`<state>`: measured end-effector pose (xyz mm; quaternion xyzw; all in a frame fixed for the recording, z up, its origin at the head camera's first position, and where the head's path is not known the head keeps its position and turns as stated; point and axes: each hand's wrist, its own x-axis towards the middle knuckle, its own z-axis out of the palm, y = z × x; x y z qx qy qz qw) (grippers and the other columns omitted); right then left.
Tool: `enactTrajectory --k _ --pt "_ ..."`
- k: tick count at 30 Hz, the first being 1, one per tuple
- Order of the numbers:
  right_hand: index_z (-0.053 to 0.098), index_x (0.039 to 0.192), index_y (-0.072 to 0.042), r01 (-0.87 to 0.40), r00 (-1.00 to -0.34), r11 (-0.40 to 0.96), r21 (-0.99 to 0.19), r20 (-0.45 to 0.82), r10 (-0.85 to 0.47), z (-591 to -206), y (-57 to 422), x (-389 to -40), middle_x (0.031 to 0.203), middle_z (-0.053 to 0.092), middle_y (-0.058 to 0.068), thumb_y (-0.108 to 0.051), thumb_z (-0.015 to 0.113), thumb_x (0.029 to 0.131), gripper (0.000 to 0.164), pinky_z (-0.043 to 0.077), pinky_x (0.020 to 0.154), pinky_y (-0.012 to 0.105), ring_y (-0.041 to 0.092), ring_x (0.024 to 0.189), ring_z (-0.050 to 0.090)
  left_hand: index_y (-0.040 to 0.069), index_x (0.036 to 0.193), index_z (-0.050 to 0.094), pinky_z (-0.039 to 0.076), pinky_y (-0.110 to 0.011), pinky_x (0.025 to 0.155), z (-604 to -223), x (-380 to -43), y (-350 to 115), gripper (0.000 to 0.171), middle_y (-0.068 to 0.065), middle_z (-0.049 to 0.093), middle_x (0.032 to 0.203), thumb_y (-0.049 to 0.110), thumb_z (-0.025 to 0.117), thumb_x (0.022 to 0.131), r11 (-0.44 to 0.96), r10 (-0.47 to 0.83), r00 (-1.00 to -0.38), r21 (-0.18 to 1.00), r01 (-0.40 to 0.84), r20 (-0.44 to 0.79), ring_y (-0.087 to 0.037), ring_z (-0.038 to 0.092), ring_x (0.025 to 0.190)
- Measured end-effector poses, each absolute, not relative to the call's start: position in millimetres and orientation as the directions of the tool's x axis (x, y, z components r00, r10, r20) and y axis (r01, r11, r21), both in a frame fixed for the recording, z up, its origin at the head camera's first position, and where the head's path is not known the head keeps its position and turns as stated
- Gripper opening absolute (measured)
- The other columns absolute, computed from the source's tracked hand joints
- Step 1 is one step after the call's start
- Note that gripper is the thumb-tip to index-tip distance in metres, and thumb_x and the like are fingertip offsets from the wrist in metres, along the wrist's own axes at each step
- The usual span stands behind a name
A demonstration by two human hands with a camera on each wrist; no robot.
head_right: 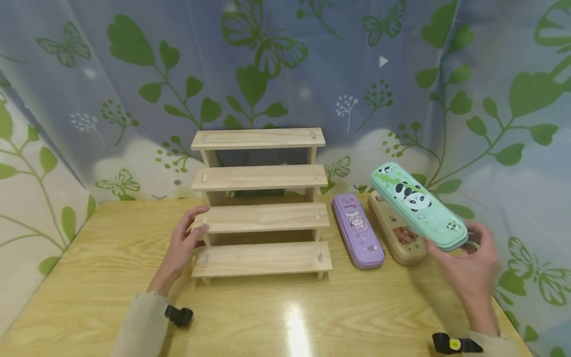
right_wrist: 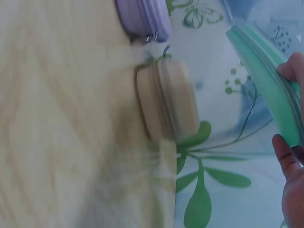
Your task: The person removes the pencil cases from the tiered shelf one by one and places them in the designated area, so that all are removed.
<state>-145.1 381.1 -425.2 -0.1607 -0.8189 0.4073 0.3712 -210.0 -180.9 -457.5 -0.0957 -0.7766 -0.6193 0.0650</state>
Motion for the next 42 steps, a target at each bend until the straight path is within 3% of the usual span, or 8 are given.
enactTrajectory --k 6,14,21,28,35,36,39,42 --pt "0.053 0.141 -0.016 0.199 -0.673 0.62 -0.759 0.354 0.65 -427.9 398.3 -144.6 0.108 0.045 -0.023 -0.019 0.094 0.067 0.084 0.034 0.074 0.005 -0.013 0.086 0.039 0.019 0.147 0.05 0.058 -0.03 0.08 -457.4 -209.1 -181.2 0.041 -0.011 0.04 0.156 0.016 0.051 0.106 0.207 0.067 -0.972 0.95 0.233 0.224 -0.039 0.062 0.103" --pt "0.045 0.148 -0.007 0.314 -0.704 0.662 -0.681 0.301 0.643 -429.9 412.2 -147.5 0.138 0.058 0.018 -0.029 0.09 0.073 0.09 0.031 0.067 0.011 -0.005 0.08 0.039 0.019 0.147 0.05 0.059 -0.031 0.081 -457.0 -209.1 -180.4 0.041 -0.01 0.044 0.152 0.016 0.051 0.106 0.199 0.066 -0.974 0.954 0.225 0.215 -0.025 0.064 0.102" --pt "0.039 0.148 0.004 0.333 -0.757 0.694 -0.638 0.258 0.6 -436.0 418.3 -149.7 0.139 0.051 0.035 -0.032 0.086 0.079 0.091 0.032 0.1 0.056 0.046 0.108 0.051 0.018 0.147 0.049 0.059 -0.032 0.081 -456.9 -207.4 -179.8 0.041 -0.011 0.046 0.149 0.016 0.051 0.106 0.189 0.071 -0.974 0.956 0.225 0.216 -0.028 0.063 0.102" --pt "0.036 0.153 0.002 0.345 -0.782 0.701 -0.624 0.222 0.582 -439.4 413.8 -149.2 0.145 0.046 0.037 -0.044 0.075 0.088 0.089 0.026 0.112 0.065 0.052 0.124 0.048 0.021 0.147 0.05 0.056 -0.028 0.08 -457.9 -206.5 -181.8 0.04 -0.01 0.039 0.155 0.018 0.052 0.107 0.217 0.059 -0.976 0.952 0.217 0.209 -0.037 0.061 0.101" --pt "0.053 0.142 0.002 0.209 -0.734 0.754 -0.622 0.41 0.541 -435.9 406.6 -149.9 0.137 0.055 0.036 -0.028 0.071 0.091 0.062 0.029 0.107 0.067 0.052 0.119 0.052 0.022 0.147 0.05 0.056 -0.028 0.084 -458.4 -205.9 -182.2 0.04 -0.009 0.037 0.156 0.018 0.051 0.107 0.22 0.056 -0.979 0.954 0.203 0.195 -0.037 0.061 0.103" --pt "0.057 0.138 0.003 0.171 -0.723 0.773 -0.61 0.456 0.52 -435.5 405.3 -150.2 0.133 0.059 0.036 -0.025 0.072 0.089 0.058 0.032 0.103 0.065 0.041 0.111 0.06 0.022 0.147 0.05 0.056 -0.028 0.084 -458.6 -205.7 -182.1 0.04 -0.009 0.037 0.157 0.018 0.05 0.107 0.22 0.057 -0.979 0.954 0.202 0.195 -0.037 0.061 0.104" --pt "0.064 0.13 0.004 0.078 -0.717 0.807 -0.586 0.529 0.454 -433.2 399.6 -149.1 0.125 0.063 0.034 -0.019 0.075 0.086 0.051 0.046 0.092 0.029 0.011 0.097 0.061 0.023 0.147 0.049 0.056 -0.029 0.084 -458.5 -205.1 -181.9 0.041 -0.009 0.036 0.158 0.019 0.051 0.107 0.222 0.059 -0.98 0.954 0.2 0.192 -0.038 0.06 0.105" --pt "0.066 0.125 0.004 -0.023 -0.74 0.812 -0.583 0.556 0.379 -431.0 391.9 -148.0 0.122 0.065 0.03 -0.015 0.08 0.083 0.048 0.034 0.069 -0.002 -0.02 0.093 0.04 0.023 0.148 0.049 0.057 -0.029 0.083 -457.6 -204.9 -181.7 0.041 -0.009 0.036 0.158 0.02 0.051 0.107 0.221 0.06 -0.98 0.955 0.196 0.188 -0.036 0.061 0.105"
